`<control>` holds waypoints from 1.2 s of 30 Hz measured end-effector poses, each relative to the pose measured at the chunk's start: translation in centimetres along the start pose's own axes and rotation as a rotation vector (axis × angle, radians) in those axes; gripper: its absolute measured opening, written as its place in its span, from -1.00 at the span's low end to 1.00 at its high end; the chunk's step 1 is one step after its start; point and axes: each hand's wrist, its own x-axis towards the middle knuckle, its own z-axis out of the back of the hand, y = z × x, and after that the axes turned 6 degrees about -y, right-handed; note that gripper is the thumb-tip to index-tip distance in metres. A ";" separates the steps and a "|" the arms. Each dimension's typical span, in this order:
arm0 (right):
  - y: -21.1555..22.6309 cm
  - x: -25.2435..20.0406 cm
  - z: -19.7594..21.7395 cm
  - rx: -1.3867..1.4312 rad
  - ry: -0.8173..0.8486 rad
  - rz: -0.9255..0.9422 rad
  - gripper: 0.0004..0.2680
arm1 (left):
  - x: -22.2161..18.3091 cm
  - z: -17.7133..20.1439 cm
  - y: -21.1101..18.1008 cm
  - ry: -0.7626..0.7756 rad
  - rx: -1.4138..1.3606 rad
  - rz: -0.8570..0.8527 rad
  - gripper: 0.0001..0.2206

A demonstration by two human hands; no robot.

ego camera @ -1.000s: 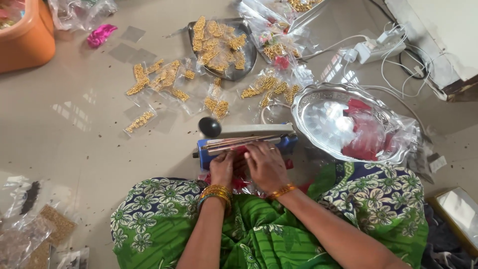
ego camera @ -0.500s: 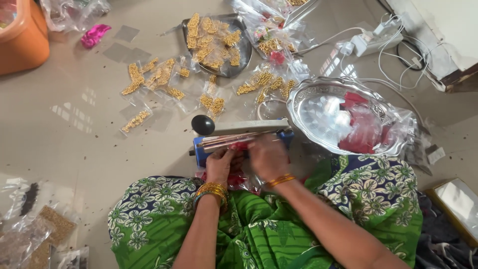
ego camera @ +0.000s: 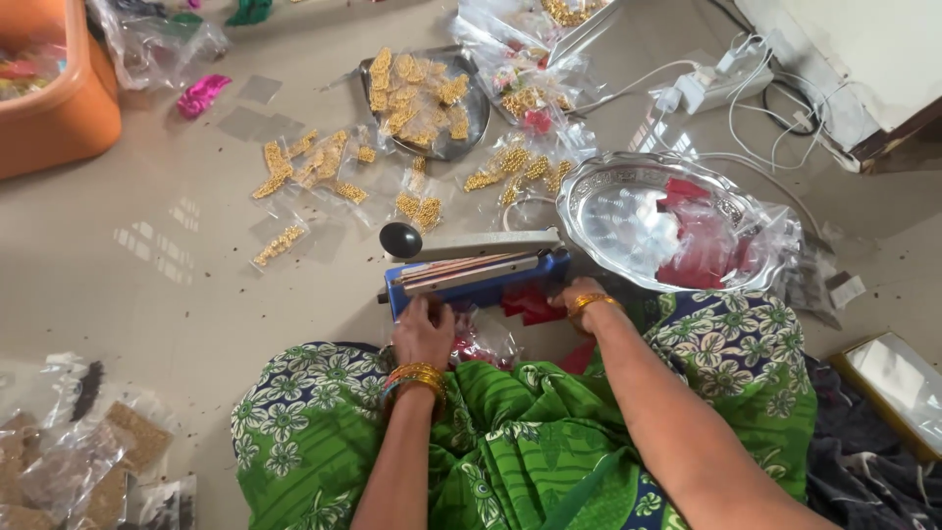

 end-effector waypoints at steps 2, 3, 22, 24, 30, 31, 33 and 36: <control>0.4 -1.6 0.6 0.111 0.089 0.061 -0.67 | 1.0 2.3 -2.4 0.171 -0.076 0.158 -0.68; 0.7 -2.4 0.8 0.223 0.178 0.121 -0.78 | 1.5 3.5 -3.6 0.347 -0.152 0.313 -0.65; 11.8 -15.5 -0.2 0.400 0.471 0.416 -0.82 | 1.4 0.0 -2.5 0.515 -0.900 0.743 -0.72; 11.2 -14.5 -1.5 0.327 0.418 0.371 -0.81 | 1.5 -0.1 -2.4 0.432 -0.949 0.826 -0.71; 13.2 -16.8 -2.0 0.319 0.132 0.249 -0.79 | 1.6 -0.1 -2.9 0.320 -0.669 0.933 -0.68; 12.7 -16.1 -2.7 0.317 0.132 0.250 -0.79 | 1.6 -0.2 -2.8 0.319 -0.670 0.933 -0.68; 11.5 -14.6 -4.1 0.488 0.097 0.329 -0.78 | 1.6 -0.4 -2.5 0.309 -0.754 1.021 -0.68; 12.5 -15.5 -4.0 0.546 0.050 0.393 -0.80 | 2.2 0.7 -3.4 0.364 -0.886 1.169 -0.71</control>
